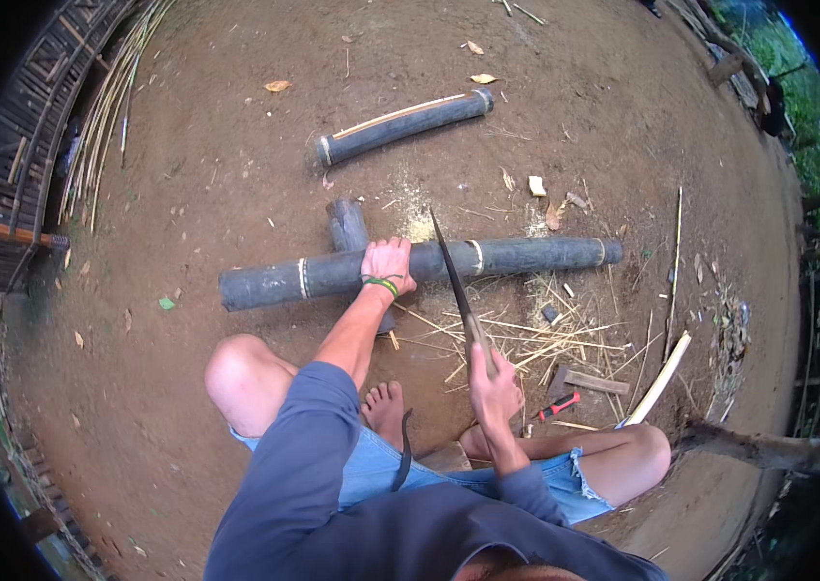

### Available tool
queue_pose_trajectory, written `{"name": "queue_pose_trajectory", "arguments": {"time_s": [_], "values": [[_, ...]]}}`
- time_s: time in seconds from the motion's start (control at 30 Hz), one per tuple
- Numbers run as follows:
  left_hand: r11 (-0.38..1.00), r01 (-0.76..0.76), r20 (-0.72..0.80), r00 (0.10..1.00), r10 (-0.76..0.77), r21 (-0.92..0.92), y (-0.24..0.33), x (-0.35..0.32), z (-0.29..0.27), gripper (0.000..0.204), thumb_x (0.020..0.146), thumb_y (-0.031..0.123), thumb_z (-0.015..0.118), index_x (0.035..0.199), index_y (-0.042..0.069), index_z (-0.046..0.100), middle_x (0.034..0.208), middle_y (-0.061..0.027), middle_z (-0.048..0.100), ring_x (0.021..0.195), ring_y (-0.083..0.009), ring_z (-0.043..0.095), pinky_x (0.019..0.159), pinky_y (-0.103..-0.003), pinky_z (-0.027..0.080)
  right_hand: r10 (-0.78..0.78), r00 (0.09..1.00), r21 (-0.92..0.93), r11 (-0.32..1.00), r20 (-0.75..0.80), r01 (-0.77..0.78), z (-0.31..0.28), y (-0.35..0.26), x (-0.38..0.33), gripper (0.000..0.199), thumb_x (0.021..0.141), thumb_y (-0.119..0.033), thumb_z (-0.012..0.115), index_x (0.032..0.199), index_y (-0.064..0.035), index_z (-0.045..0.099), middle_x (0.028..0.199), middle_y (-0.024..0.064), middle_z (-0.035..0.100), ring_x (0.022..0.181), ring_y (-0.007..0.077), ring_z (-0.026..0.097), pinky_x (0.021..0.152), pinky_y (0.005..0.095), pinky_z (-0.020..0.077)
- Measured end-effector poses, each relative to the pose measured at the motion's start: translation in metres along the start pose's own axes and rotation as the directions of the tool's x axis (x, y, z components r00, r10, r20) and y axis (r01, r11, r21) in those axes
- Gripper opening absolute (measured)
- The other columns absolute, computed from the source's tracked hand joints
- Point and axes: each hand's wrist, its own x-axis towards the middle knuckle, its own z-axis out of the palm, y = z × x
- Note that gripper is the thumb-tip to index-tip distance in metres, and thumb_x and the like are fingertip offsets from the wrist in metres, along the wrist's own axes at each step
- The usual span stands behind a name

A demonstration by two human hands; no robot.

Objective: The person sits on the ground and uses a hand saw to cut a thick bamboo pole that is secured in a cross-shaped wooden jig. The person repeatedly saws through the bamboo, occasionally adjusting the pole's position within the jig.

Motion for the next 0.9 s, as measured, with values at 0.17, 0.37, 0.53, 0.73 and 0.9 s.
{"name": "queue_pose_trajectory", "arguments": {"time_s": [0.17,0.37,0.53,0.73,0.9], "values": [[0.999,-0.014,-0.009,1.000,0.014,-0.037,0.003,0.020,-0.013,0.074,0.056,0.044,0.095,0.116,0.012,0.066,0.115,-0.0115,0.071,0.109,-0.0301,0.070,0.097,-0.044,0.054,0.090,0.993,0.154,0.983,0.073,-0.100,0.040,-0.030,0.080,0.034,0.104,-0.029,0.065,0.097,0.0040,0.072,0.067,0.0046,0.060,0.064,0.0107,0.050,0.058,0.0339,0.0410],[1.000,-0.019,-0.036,0.999,0.019,-0.001,-0.009,0.012,-0.008,0.075,0.055,0.044,0.095,0.116,0.011,0.068,0.114,-0.0129,0.072,0.106,-0.0321,0.072,0.093,-0.043,0.058,0.140,0.990,0.191,0.971,0.028,-0.143,0.030,-0.017,0.023,0.035,0.102,-0.028,0.068,0.091,0.0050,0.072,0.066,0.0056,0.061,0.064,0.0123,0.052,0.059,0.0363,0.0431],[0.994,0.082,0.067,0.995,-0.077,-0.071,0.004,0.015,-0.010,0.076,0.055,0.044,0.095,0.117,0.009,0.069,0.114,-0.0147,0.074,0.104,-0.0340,0.073,0.093,-0.044,0.058,-0.179,0.967,0.099,0.975,-0.180,0.199,0.069,-0.005,0.086,0.039,0.103,-0.031,0.067,0.089,0.0048,0.070,0.065,0.0043,0.060,0.059,0.0125,0.050,0.054,0.0373,0.0406],[0.985,0.150,0.273,0.954,-0.123,-0.080,-0.018,0.038,-0.045,0.080,0.057,0.053,0.093,0.123,0.012,0.073,0.117,-0.0137,0.077,0.112,-0.0311,0.073,0.097,-0.041,0.058,-0.016,0.996,0.410,0.912,0.084,-0.020,0.013,-0.045,0.094,0.034,0.104,-0.030,0.067,0.084,-0.0019,0.066,0.064,-0.0033,0.056,0.057,0.0052,0.047,0.050,0.0281,0.0342],[0.999,0.002,0.106,0.994,0.003,-0.047,-0.016,0.038,-0.020,0.104,0.057,0.058,0.093,0.144,0.013,0.057,0.130,-0.0153,0.068,0.119,-0.0327,0.068,0.102,-0.045,0.054,0.015,0.996,0.349,0.936,0.087,-0.044,-0.021,-0.070,0.042,0.029,0.103,-0.026,0.067,0.087,-0.0015,0.067,0.064,-0.0036,0.056,0.057,0.0051,0.047,0.050,0.0274,0.0341]]}}
